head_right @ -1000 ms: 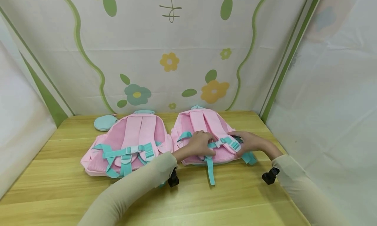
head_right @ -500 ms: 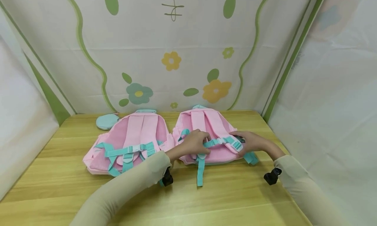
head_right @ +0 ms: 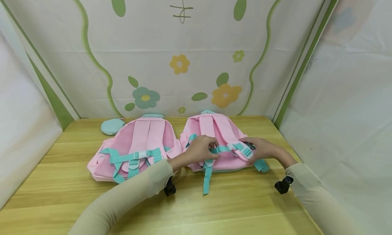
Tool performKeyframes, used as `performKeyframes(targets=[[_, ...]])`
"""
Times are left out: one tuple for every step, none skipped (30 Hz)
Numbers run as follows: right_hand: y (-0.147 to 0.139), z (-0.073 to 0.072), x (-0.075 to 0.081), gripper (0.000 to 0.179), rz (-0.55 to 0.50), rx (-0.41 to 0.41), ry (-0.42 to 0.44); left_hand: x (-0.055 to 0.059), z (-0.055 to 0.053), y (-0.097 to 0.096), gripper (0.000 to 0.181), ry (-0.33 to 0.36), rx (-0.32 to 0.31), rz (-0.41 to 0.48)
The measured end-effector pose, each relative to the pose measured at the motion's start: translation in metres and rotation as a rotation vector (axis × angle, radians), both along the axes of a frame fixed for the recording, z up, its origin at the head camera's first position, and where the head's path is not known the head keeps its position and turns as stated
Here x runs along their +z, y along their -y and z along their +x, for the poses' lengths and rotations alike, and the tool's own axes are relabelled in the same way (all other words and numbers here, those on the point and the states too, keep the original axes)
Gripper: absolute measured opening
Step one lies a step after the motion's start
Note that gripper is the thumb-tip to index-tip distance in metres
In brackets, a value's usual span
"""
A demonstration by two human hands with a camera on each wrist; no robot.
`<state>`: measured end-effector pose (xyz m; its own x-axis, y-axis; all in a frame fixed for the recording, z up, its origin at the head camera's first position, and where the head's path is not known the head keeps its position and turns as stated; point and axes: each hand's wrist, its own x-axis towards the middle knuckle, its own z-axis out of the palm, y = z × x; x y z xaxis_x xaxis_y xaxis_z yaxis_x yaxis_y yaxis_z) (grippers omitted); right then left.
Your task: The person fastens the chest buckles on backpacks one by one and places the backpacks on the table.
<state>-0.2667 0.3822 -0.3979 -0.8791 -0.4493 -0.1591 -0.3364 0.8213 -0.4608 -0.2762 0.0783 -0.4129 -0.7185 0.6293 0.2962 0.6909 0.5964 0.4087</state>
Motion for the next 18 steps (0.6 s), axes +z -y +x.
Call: performKeyframes(targets=[[0.0,0.0,0.0,0.102,0.005,-0.003,-0.001,0.0,0.0,0.001,0.024,0.009,-0.004,0.018],[0.0,0.0,0.0,0.102,0.003,-0.004,0.0,0.0,0.001,0.002,0.023,0.017,-0.008,0.037],[0.0,0.0,0.0,0.102,0.005,-0.006,-0.001,0.0,0.001,0.002,0.022,0.022,-0.012,0.056],[0.001,0.0,0.0,0.102,0.008,-0.007,-0.003,0.0,0.001,0.004,0.021,0.025,-0.017,0.073],[0.001,0.0,0.0,0.102,0.007,-0.008,-0.005,0.001,0.002,0.005,0.02,0.024,-0.023,0.091],[0.001,0.0,0.0,0.101,0.009,-0.009,-0.006,0.001,0.003,0.006,0.018,0.024,-0.034,0.12],[0.001,0.0,0.0,0.101,0.009,-0.009,-0.007,0.001,0.003,0.007,0.016,0.016,-0.042,0.143],[0.0,0.0,0.0,0.101,0.002,-0.006,-0.006,0.002,0.004,0.008,0.016,0.014,-0.052,0.165],[0.001,0.0,0.0,0.1,0.0,-0.006,-0.005,0.002,0.005,0.01,0.016,0.008,-0.06,0.183],[0.001,0.0,0.0,0.1,-0.003,-0.006,-0.003,0.002,0.005,0.011,0.016,0.002,-0.065,0.194],[0.001,0.0,0.0,0.101,-0.006,-0.006,0.001,0.002,0.006,0.012,0.018,-0.001,-0.065,0.203],[0.001,0.0,0.0,0.101,-0.007,-0.007,0.003,0.002,0.006,0.012,0.018,-0.003,-0.061,0.207],[0.001,0.001,0.0,0.101,-0.009,-0.008,0.005,0.002,0.006,0.013,0.019,-0.009,-0.048,0.195],[0.001,0.001,0.0,0.101,-0.01,-0.008,0.006,0.002,0.006,0.014,0.02,-0.01,-0.035,0.184],[0.001,0.001,0.0,0.101,-0.012,-0.009,0.008,0.002,0.006,0.014,0.02,-0.018,-0.021,0.173],[0.001,0.001,0.0,0.101,-0.011,-0.007,0.007,0.003,0.005,0.014,0.02,-0.028,-0.009,0.16],[0.001,0.001,0.0,0.101,-0.01,-0.008,0.007,0.003,0.005,0.015,0.021,-0.037,0.001,0.148],[0.001,0.001,0.0,0.101,-0.008,-0.008,0.006,0.004,0.004,0.015,0.021,-0.048,0.01,0.137]])
